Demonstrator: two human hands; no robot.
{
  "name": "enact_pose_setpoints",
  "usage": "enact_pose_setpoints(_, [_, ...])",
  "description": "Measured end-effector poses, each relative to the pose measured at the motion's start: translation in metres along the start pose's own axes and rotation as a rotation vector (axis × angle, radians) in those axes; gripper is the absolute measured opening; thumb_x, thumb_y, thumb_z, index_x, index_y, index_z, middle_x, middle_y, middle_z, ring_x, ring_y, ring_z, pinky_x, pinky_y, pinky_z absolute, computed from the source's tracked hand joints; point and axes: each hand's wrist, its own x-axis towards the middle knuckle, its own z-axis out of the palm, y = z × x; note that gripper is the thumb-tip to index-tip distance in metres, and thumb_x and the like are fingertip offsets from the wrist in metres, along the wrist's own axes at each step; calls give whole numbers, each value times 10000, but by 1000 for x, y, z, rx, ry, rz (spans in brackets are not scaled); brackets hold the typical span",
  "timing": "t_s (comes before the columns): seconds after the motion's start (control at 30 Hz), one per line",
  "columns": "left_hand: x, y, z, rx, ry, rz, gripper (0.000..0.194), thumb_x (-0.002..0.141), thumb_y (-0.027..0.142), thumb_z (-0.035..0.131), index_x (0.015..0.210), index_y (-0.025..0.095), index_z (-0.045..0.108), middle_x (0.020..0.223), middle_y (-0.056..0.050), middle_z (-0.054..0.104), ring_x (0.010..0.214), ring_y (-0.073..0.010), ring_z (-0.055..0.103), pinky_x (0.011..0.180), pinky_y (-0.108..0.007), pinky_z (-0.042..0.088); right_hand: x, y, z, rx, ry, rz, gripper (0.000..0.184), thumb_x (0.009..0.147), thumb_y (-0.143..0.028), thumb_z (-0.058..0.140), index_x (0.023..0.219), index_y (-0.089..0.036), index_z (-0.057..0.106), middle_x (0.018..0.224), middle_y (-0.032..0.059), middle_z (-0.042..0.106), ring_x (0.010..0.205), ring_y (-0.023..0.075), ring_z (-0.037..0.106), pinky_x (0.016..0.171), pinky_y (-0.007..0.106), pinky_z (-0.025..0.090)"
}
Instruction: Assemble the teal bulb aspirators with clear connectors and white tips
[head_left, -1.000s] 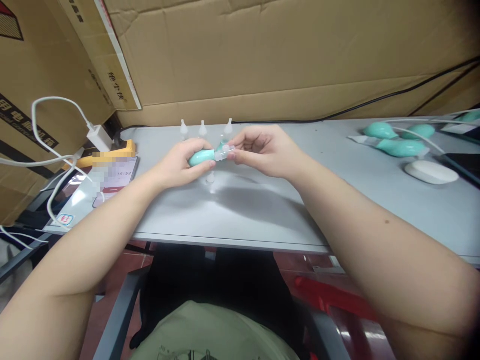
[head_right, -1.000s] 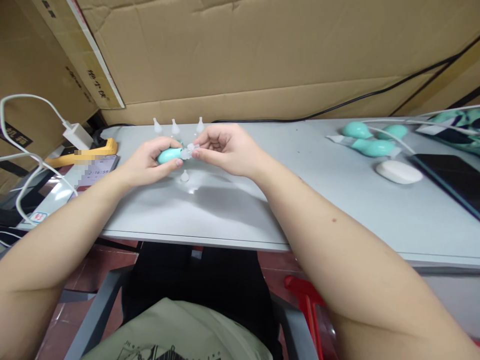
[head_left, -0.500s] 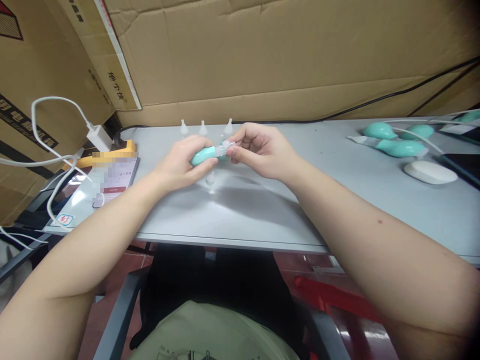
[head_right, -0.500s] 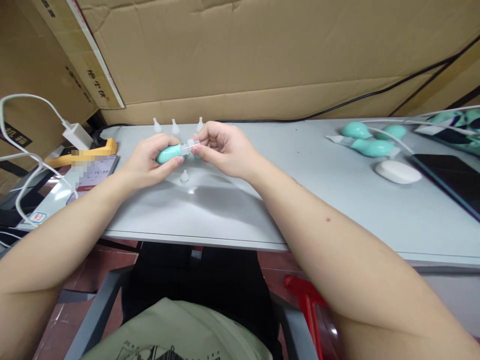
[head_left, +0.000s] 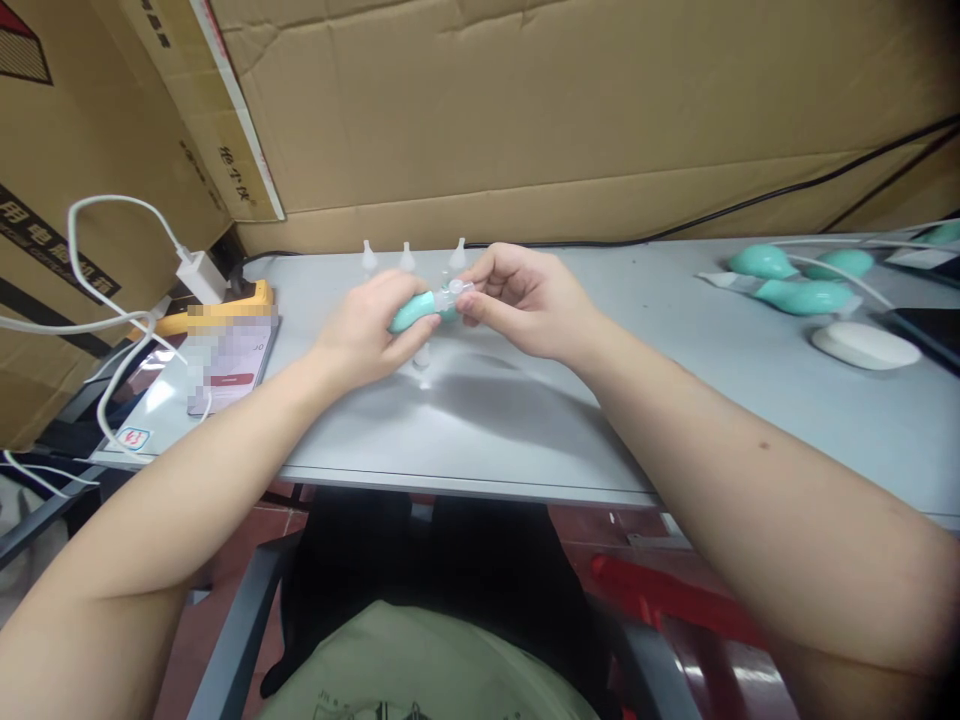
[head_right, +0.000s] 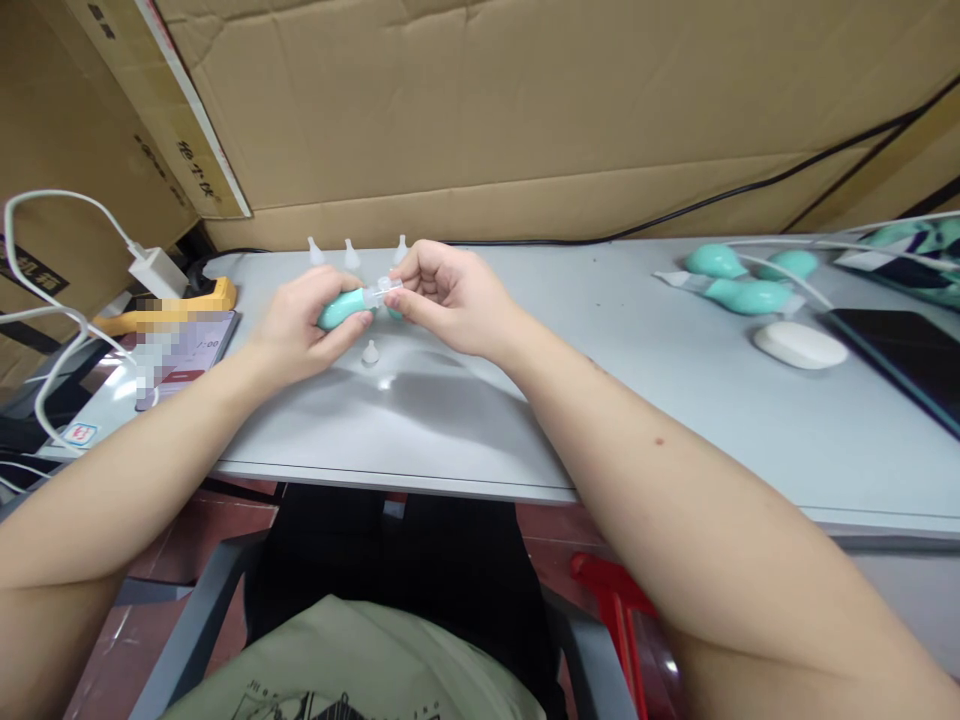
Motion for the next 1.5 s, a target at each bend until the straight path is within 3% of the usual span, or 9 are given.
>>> enact_pose_setpoints(0.5, [-2,-2,2,70,-21,7,192,1033,359,616,1105,190,673,998,-72,724,907,-225,668,790,-344,515,0,-5,0,2,-21,21,443,866,-634,912,891,-244,704,817,37,708,719,179,613,653,355,535])
enact_pose_setpoints(0.7, [-3,-14,-6,60,-226,67,251,1040,402,607,1159,203,706,1015,-66,725,907,-231,677,766,-347,504,-2,-1,-4,-32,-174,63,396,882,-573,907,919,-229,715,834,29,743,742,177,648,695,351,549])
enact_pose_setpoints(0.8, [-3,-15,-8,77,-295,64,274,1054,412,583,1180,202,707,1047,-76,731,935,-238,682,763,-348,499,-4,1,-4,-72,-183,41,379,906,-566,885,915,-225,721,865,42,753,780,189,665,720,360,548])
enact_pose_setpoints(0.97, [-3,-14,-6,38,-216,55,254,1034,394,616,1169,203,713,1008,-62,725,892,-222,677,772,-346,502,-4,1,0,-16,-121,23,385,888,-566,906,931,-228,726,817,18,719,720,167,626,680,343,532])
enact_pose_setpoints(1.27, [-2,-10,-2,-21,-92,24,207,1011,383,625,1100,210,695,985,-58,730,899,-219,671,816,-350,538,-4,1,9,58,6,58,443,833,-624,939,916,-243,729,902,39,775,795,186,695,738,351,623])
enact_pose_setpoints(1.5, [-2,-10,-1,-48,-63,4,221,1008,413,638,1074,209,690,992,-64,743,891,-215,666,816,-351,541,-4,1,12,62,26,69,502,823,-666,934,927,-241,687,937,52,788,819,189,721,778,363,652])
